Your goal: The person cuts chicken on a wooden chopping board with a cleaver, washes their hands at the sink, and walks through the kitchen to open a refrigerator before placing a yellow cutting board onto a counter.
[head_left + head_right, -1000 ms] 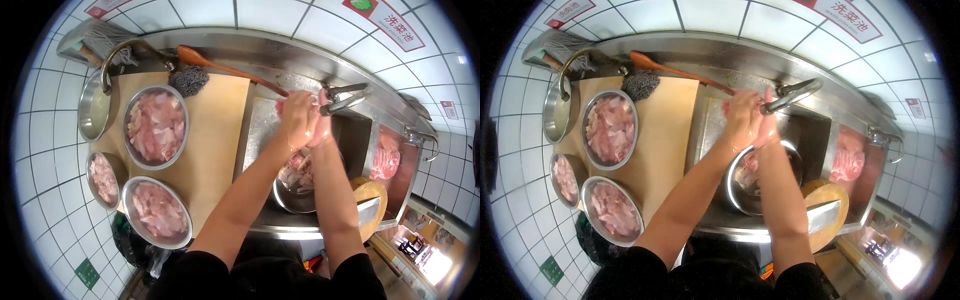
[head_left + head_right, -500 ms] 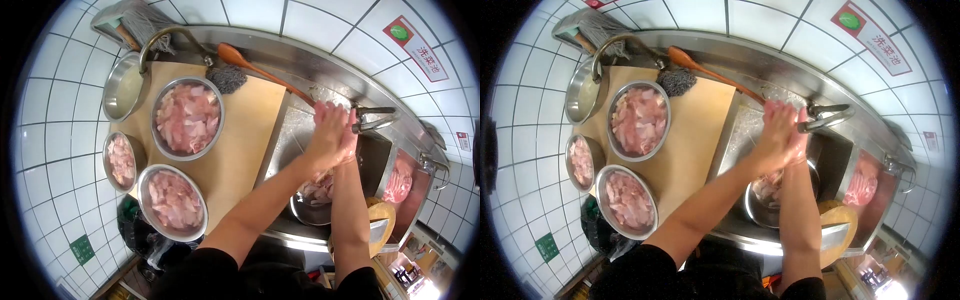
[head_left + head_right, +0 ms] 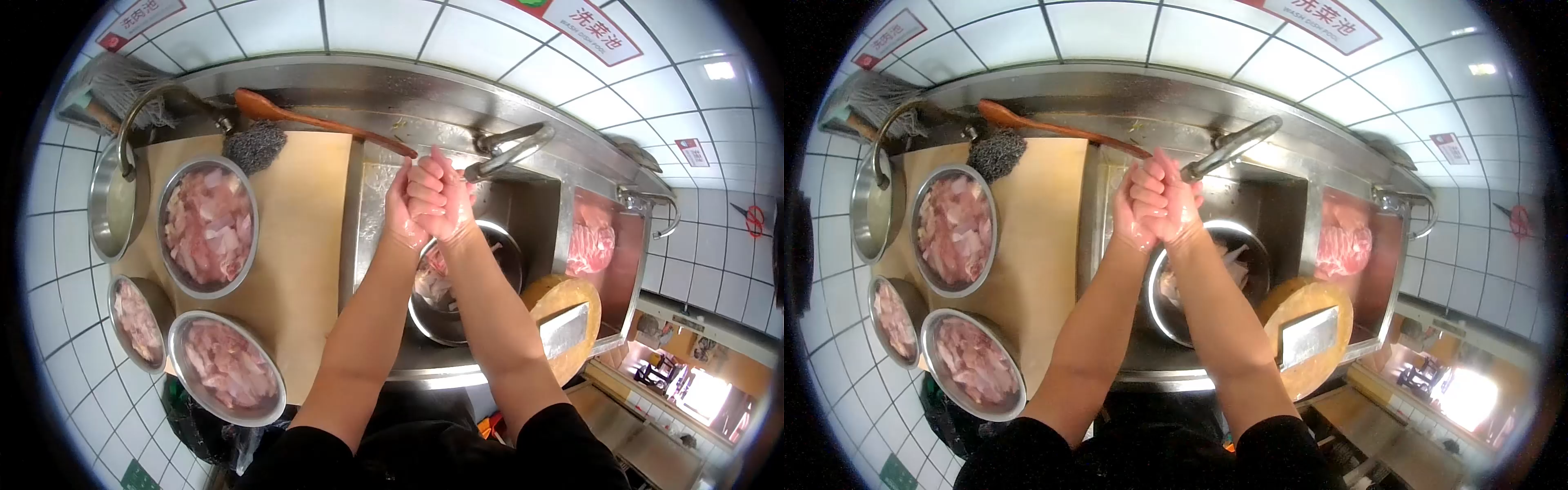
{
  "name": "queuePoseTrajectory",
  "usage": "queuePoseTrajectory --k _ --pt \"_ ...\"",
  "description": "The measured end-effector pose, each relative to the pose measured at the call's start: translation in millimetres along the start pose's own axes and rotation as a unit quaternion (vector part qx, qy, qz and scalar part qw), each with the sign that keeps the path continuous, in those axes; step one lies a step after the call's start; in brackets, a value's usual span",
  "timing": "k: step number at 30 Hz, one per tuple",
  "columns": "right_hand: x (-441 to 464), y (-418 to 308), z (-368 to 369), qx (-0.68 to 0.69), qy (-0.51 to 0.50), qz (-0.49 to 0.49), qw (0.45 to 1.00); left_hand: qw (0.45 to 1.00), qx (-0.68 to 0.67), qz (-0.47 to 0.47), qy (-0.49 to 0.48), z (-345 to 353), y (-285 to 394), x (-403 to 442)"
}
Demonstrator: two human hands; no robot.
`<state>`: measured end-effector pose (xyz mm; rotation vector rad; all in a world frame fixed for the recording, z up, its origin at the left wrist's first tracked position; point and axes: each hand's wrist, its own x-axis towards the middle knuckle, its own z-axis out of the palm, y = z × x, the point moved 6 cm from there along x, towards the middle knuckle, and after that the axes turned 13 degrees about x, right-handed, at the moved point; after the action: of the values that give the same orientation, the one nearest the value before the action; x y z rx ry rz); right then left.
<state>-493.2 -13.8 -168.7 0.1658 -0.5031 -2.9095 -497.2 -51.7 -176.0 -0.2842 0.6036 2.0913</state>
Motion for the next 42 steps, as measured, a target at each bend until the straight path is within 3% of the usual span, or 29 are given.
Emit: queuePoseTrajectory --k 1,2,3,4,5,9,10,12,13,14,17,18,19,20,21,22,25,26,29,30,33,34,37,38,39,41,42 --pt "0.4 -1.7 1.2 -0.032 -0.026 0.024 0.999 0.999 -0.044 -0.018 -0.002 16.8 2.1 -9.2" --pt "-0.1 -7.1 -4.4 -0.067 0.019 0.039 0.997 0.998 -0.059 -0.019 -0.004 20.0 -1.6 -9.1" --pt "-3.5 -13.4 -6.5 -0.361 0.139 0.007 0.922 0.997 -0.074 -0.019 -0.006 23.2 -5.3 -9.0" --pt "-7.0 -19.7 8.4 -0.615 0.247 -0.023 0.748 0.998 -0.061 0.0 -0.006 13.8 -14.8 -2.9" --pt "-11.5 -28.8 24.7 -0.804 0.329 -0.048 0.494 0.999 -0.048 0.021 -0.006 2.2 -24.4 4.8" --pt "-19.0 -23.5 27.2 -0.866 0.108 -0.245 0.421 0.983 -0.133 0.051 -0.118 -30.4 -24.1 39.4" --pt "-23.5 -26.0 15.3 -0.778 0.167 -0.273 0.541 0.997 -0.029 0.071 0.002 -13.8 -9.0 27.8" --pt "-26.5 -32.2 -4.5 -0.469 0.197 -0.222 0.832 0.998 -0.008 0.001 0.059 -1.0 -5.7 13.6" --pt "-27.1 -28.2 -11.9 -0.275 0.198 -0.183 0.923 0.995 0.004 -0.037 0.088 -2.9 -7.7 9.2" --pt "-19.7 -22.6 -14.1 -0.072 0.2 -0.141 0.967 0.99 0.055 -0.088 0.09 -68.9 -37.2 36.0" --pt "-18.7 -25.7 -16.0 -0.137 0.203 -0.123 0.962 0.99 -0.092 -0.014 -0.101 3.0 -26.7 14.4" --pt "-20.7 -30.6 -16.1 -0.253 0.158 -0.091 0.95 0.985 -0.136 -0.005 -0.103 -29.1 -44.5 36.6" --pt "-24.3 -33.7 -8.1 -0.47 0.22 -0.102 0.849 0.993 -0.095 -0.007 -0.072 -25.0 -46.2 33.4" --pt "-27.6 -36.4 4.4 -0.658 0.269 -0.106 0.695 0.998 -0.054 -0.008 -0.039 -20.7 -49.3 29.0" --pt "-31.8 -37.0 15.7 -0.805 0.305 -0.101 0.499 1.0 -0.013 -0.011 -0.006 -19.6 -52.2 24.0" --pt "-33.3 -35.6 22.1 -0.84 0.267 -0.148 0.449 0.991 0.015 -0.006 -0.134 -11.5 -50.1 22.3" --pt "-29.4 -37.2 33.0 -0.91 0.13 -0.284 0.273 0.993 -0.074 0.051 0.077 -19.2 -39.2 33.1" --pt "-32.1 -48.0 14.8 -0.901 0.179 -0.267 0.29 0.996 -0.026 0.088 0.015 -27.4 -35.1 40.0" --pt "-31.7 -0.3 20.7 -0.784 0.192 -0.26 0.53 0.968 0.172 0.181 0.041 7.4 -0.3 17.4" --pt "-31.4 0.0 20.3 -0.81 0.2 -0.182 0.521 0.973 0.162 0.162 0.025 14.9 -0.6 9.0" --pt "-34.2 -37.9 5.4 -0.629 0.175 -0.173 0.737 0.96 0.24 0.133 -0.05 10.1 -47.8 -0.9" --pt "-36.6 -41.5 3.6 -0.504 0.246 -0.133 0.817 0.945 0.286 0.152 -0.039 13.6 -49.1 -0.2" --pt "-43.6 -26.1 -12.3 -0.537 0.196 -0.194 0.797 0.923 0.346 0.157 -0.062 16.5 -27.3 20.3" --pt "-53.8 -17.2 -16.4 -0.548 0.265 -0.219 0.763 0.936 0.334 0.11 0.029 11.8 -17.0 23.3" --pt "-56.0 -14.6 -16.3 -0.498 0.276 -0.237 0.787 0.956 0.29 0.03 0.01 5.4 -23.3 34.1" --pt "-68.1 -16.9 -7.7 -0.427 0.296 -0.237 0.821 0.909 0.401 0.111 0.018 7.5 -28.2 42.6" --pt "-75.2 -25.2 0.9 -0.484 0.331 -0.234 0.776 0.904 0.407 0.124 0.032 9.3 -29.5 42.4"
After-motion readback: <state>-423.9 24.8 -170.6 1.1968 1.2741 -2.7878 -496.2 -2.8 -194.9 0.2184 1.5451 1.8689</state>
